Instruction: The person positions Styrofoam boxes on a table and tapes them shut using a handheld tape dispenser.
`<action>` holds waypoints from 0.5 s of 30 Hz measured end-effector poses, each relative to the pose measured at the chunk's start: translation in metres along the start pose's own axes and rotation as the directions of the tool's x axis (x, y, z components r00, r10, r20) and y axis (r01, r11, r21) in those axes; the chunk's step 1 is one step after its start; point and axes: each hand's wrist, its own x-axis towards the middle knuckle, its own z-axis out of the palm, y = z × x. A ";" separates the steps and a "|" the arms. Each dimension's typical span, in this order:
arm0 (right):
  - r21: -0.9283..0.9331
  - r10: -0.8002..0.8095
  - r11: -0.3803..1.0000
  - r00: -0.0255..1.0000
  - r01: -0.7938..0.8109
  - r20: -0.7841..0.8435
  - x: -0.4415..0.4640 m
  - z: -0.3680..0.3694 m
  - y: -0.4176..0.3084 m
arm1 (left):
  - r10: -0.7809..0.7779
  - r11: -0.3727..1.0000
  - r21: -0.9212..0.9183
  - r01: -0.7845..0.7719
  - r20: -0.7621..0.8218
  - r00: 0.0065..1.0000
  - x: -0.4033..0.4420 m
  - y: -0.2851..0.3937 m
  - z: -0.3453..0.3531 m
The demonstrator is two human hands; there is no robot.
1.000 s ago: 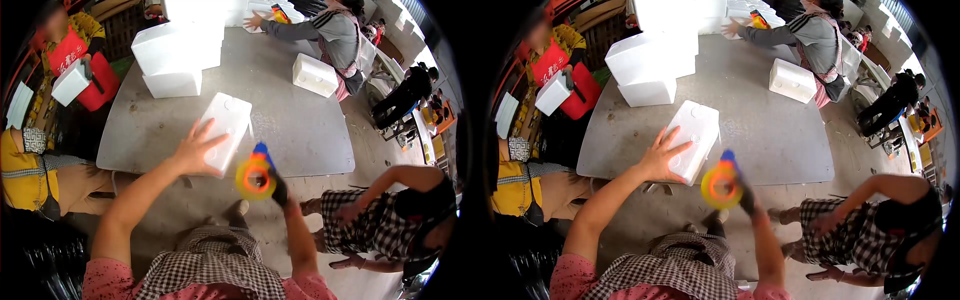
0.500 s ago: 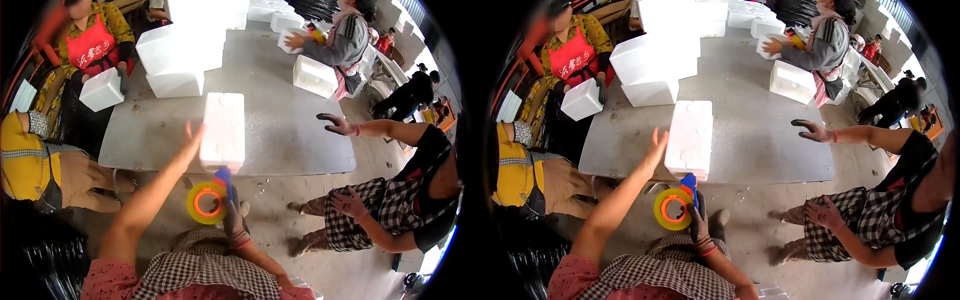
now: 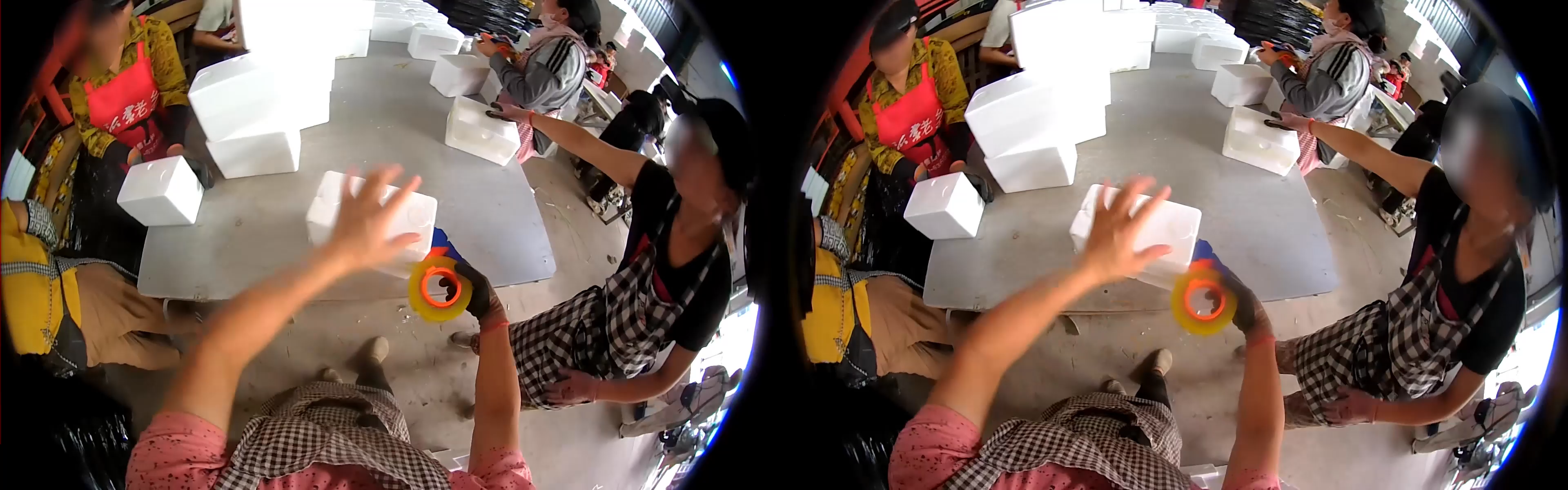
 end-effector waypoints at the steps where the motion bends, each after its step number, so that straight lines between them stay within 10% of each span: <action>1: -0.026 -0.019 0.999 1.000 0.019 0.014 -0.001 -0.004 0.002 | -0.015 0.982 0.186 -0.001 0.085 0.996 0.006 -0.020 -0.004; 10: 0.440 -0.009 0.891 0.974 0.111 -0.226 -0.114 0.136 0.112 | -0.055 0.901 0.428 -0.077 0.289 0.956 -0.006 -0.066 0.000; 14: -0.231 -0.397 0.904 0.906 0.359 -0.144 -0.080 0.153 0.161 | -0.118 0.926 0.378 -0.027 0.355 0.927 -0.011 -0.052 -0.016; 15: -0.114 -0.349 0.937 0.895 0.330 -0.280 -0.063 0.152 0.156 | -0.200 0.927 0.375 0.026 0.434 0.879 -0.011 -0.042 -0.027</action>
